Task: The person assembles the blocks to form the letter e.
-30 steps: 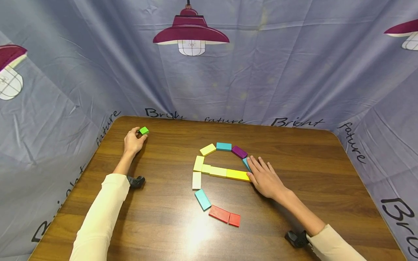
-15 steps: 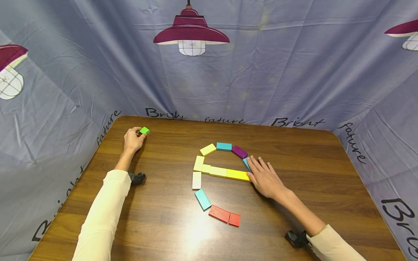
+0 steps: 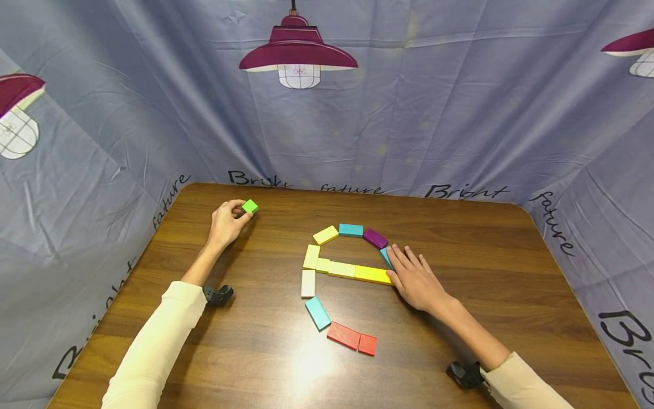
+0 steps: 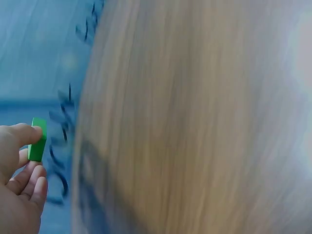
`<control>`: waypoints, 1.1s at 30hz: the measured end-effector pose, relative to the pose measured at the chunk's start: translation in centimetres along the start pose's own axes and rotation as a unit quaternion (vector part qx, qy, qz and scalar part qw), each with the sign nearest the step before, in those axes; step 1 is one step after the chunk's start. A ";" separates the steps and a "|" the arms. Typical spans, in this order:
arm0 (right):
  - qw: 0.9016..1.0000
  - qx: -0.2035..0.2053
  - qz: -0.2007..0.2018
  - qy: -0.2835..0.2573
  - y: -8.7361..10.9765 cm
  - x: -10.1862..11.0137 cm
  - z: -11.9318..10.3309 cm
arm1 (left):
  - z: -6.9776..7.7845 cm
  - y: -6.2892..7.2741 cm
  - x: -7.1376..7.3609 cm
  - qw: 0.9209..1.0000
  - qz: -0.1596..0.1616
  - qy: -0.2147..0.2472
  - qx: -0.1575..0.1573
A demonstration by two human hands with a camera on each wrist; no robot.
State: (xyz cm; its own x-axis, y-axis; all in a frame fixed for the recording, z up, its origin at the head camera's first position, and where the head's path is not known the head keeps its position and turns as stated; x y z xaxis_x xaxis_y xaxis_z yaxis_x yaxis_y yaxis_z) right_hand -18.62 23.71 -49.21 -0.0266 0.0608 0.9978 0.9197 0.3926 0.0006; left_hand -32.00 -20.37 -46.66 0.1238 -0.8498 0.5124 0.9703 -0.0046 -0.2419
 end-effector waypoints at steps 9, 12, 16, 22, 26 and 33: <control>1.000 0.001 0.002 -0.003 0.1 -0.1 0.0 | 5.3 3.3 -4.7 0.993 -0.075 0.047 -0.073; 1.000 0.000 0.004 -0.004 0.0 -0.1 0.0 | 6.7 4.5 -6.4 0.988 -0.096 0.057 -0.102; 1.000 -0.001 0.005 -0.004 0.0 0.0 0.0 | 8.4 6.2 -8.7 0.979 -0.141 0.064 -0.131; 1.000 0.001 0.003 -0.003 0.1 0.0 0.0 | 10.7 8.8 -11.5 0.962 -0.199 0.092 -0.163; 1.000 0.001 0.003 -0.003 0.2 0.0 -0.1 | 12.2 10.5 -13.2 0.950 -0.231 0.105 -0.183; 1.000 -0.002 0.001 -0.003 0.1 0.0 -0.1 | 14.0 13.3 -16.0 0.926 -0.295 0.112 -0.206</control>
State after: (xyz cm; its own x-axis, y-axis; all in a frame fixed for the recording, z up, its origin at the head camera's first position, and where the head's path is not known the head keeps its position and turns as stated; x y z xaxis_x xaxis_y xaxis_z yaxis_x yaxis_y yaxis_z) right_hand -18.48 23.65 -49.18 -0.0280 0.0669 0.9974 0.9212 0.3890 -0.0002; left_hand -18.20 0.53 -46.53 -0.4935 -0.7241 0.4819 0.6886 -0.6637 -0.2921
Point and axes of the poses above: each hand's wrist, its own y-axis away from the middle knuckle, its own x-axis out of the back of the hand, z = x × y, the point moved 4 cm from there along -y, towards the middle knuckle, and after that the axes turned 11 degrees about y, right-handed, at the moved point
